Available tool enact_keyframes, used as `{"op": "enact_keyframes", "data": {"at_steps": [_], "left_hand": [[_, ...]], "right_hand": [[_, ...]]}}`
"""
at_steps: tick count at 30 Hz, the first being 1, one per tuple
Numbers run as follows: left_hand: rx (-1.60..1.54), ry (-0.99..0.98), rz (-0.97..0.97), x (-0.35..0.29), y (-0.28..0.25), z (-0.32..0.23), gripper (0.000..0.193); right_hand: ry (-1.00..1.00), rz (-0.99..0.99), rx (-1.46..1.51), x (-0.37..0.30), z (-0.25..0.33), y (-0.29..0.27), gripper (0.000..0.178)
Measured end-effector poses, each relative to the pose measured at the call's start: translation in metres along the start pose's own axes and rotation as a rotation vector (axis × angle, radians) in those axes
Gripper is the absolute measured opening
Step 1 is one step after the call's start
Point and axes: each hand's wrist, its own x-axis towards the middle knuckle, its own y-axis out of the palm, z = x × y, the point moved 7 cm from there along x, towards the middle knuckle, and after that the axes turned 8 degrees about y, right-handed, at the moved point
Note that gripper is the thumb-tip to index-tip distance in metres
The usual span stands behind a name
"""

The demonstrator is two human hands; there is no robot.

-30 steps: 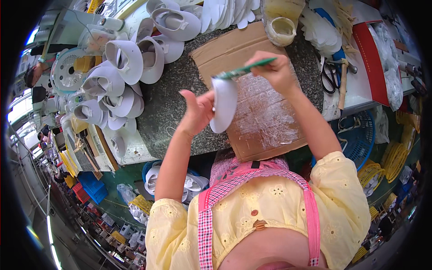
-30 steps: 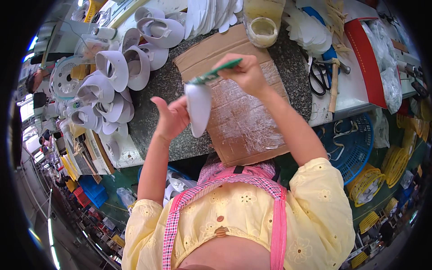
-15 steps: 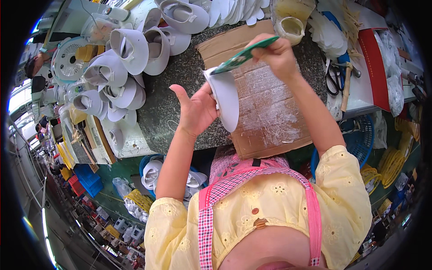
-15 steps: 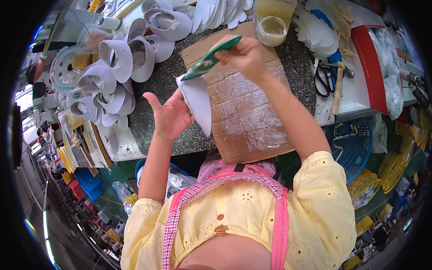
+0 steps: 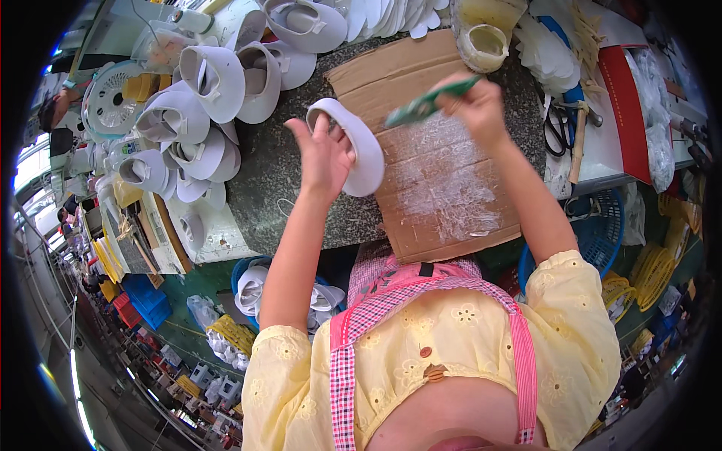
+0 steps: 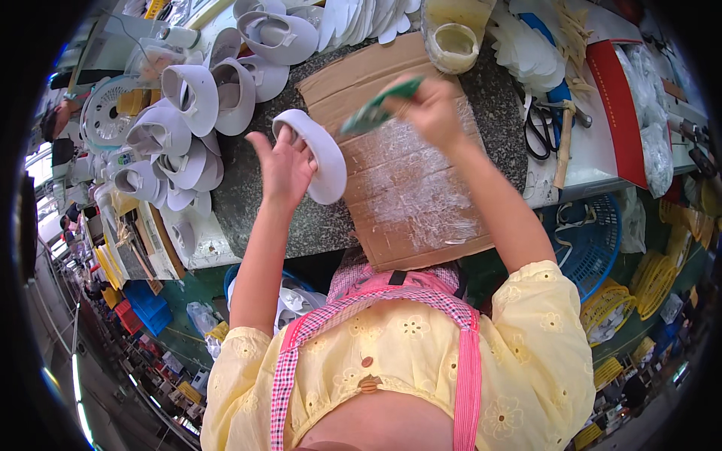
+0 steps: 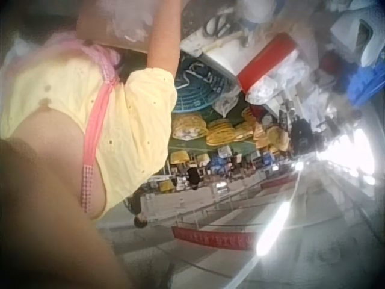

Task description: The person applies adhesive to the interior and edges of white shoe components using a brush and a small spatula.

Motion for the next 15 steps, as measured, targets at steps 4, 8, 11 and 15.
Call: {"op": "enact_keyframes", "data": {"at_steps": [4,8,11,15], "left_hand": [[0.958,0.131,-0.274,0.019,-0.053,0.003,0.062],[1.703,0.753,0.058,0.003,0.008,-0.005,0.038],[1.781,0.57,0.172,-0.004,0.012,-0.003,0.036],[1.378,0.222,0.129,0.004,-0.021,0.001,0.037]], "right_hand": [[-0.402,-0.7,-0.665,0.012,0.049,-0.085,0.008],[-0.46,-0.492,-1.071,0.027,0.038,-0.102,0.006],[-0.57,-0.531,-0.777,0.011,0.073,-0.12,0.008],[-0.42,-0.426,-0.534,-0.001,0.042,-0.142,0.007]]}}
